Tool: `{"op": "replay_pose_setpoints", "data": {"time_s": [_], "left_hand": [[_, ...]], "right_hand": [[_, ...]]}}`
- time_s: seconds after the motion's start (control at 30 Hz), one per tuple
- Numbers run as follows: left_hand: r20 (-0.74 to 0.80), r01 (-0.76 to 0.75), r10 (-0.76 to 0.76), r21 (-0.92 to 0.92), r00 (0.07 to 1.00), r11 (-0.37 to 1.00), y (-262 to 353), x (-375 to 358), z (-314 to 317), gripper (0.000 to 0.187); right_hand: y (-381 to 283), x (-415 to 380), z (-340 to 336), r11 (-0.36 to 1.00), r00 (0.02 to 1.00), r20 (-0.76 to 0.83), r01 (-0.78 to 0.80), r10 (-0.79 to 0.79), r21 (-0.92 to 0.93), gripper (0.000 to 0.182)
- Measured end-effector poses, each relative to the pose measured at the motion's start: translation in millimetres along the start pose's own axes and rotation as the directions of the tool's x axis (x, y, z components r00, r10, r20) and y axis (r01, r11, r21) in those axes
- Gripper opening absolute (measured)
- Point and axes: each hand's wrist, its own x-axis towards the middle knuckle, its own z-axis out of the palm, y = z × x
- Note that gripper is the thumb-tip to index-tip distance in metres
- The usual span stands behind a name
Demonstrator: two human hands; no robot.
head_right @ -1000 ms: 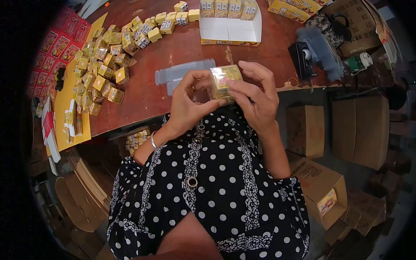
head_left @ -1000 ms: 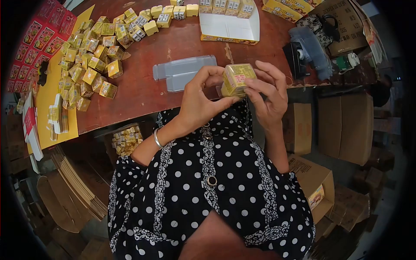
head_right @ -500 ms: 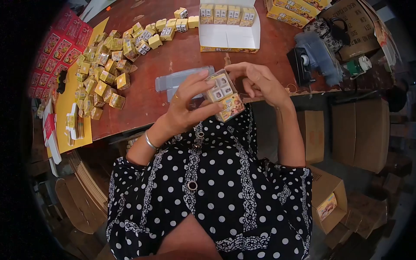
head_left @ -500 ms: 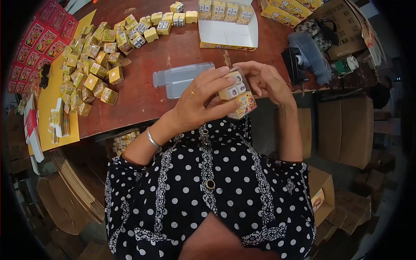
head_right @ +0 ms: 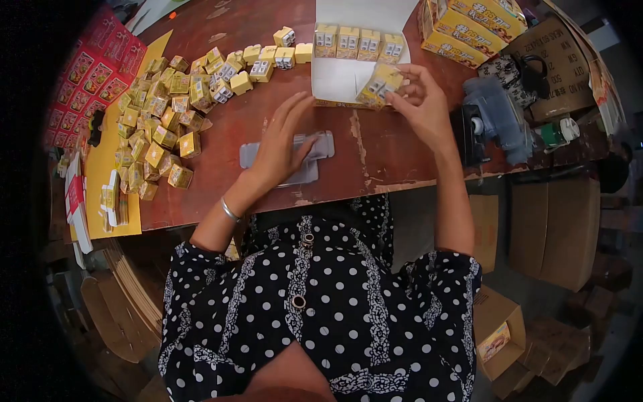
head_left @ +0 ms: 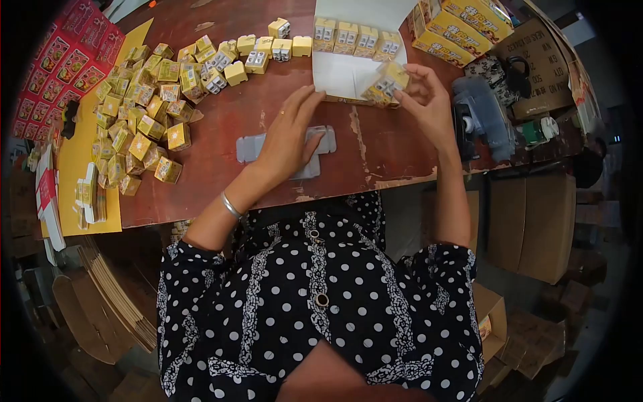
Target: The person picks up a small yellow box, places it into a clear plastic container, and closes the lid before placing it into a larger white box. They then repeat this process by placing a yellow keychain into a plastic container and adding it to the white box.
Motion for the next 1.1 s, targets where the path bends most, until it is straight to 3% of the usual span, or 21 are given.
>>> {"op": "replay_pose_setpoints", "data": {"time_s": [0.03,0.1,0.13,0.2,0.33,0.4,0.5,0.6,0.7,0.8,0.9,1.03,1.1], "left_hand": [[-0.006,0.005,-0.005,0.004,1.0,1.0,-12,6,7,0.067],[-0.031,0.113,-0.115,-0.066,0.993,0.991,-37,19,16,0.074],[-0.037,0.117,-0.12,-0.057,0.992,0.991,-43,27,17,0.074],[0.067,0.301,-0.294,-0.236,0.954,0.924,-51,45,24,0.072],[0.083,0.267,-0.255,-0.232,0.963,0.935,-71,60,41,0.069],[0.137,0.273,-0.263,-0.065,0.955,0.96,-75,60,50,0.055],[0.171,0.232,-0.221,-0.045,0.96,0.972,-80,57,57,0.043],[0.233,0.306,-0.282,-0.071,0.931,0.95,-83,55,57,0.039],[0.211,0.309,-0.275,-0.154,0.938,0.938,-82,55,54,0.048],[0.088,0.202,-0.188,-0.195,0.978,0.96,-78,52,44,0.057],[0.088,0.227,-0.211,-0.268,0.973,0.936,-73,46,30,0.064],[0.033,0.168,-0.165,-0.237,0.986,0.957,-64,25,2,0.065],[0.298,0.27,-0.23,-0.1,0.927,0.958,-63,7,-19,0.07]], "right_hand": [[8,13,8,1.0,1.0,0.008,0.004,-0.004,0.001,0.049],[21,40,30,0.977,0.991,-0.048,0.113,-0.124,-0.178,0.048],[29,54,40,0.976,0.986,-0.04,0.153,-0.161,-0.155,0.048],[41,77,58,0.975,0.991,-0.017,0.129,-0.134,-0.179,0.049],[56,104,85,0.955,0.988,0.01,0.152,-0.154,-0.254,0.049],[62,112,93,0.941,0.983,0.023,0.182,-0.183,-0.285,0.047],[74,120,102,0.917,0.961,0.036,0.272,-0.274,-0.291,0.043],[82,121,106,0.872,0.937,-0.01,0.322,-0.35,-0.37,0.042],[77,119,105,0.84,0.954,-0.002,0.262,-0.299,-0.475,0.042],[74,121,104,0.796,0.932,0.064,0.338,-0.356,-0.502,0.044],[73,121,104,0.775,0.91,0.086,0.392,-0.406,-0.496,0.042],[80,124,101,0.72,0.898,0.136,0.42,-0.42,-0.553,0.05],[78,120,96,0.683,0.887,0.166,0.44,-0.43,-0.584,0.055]]}}
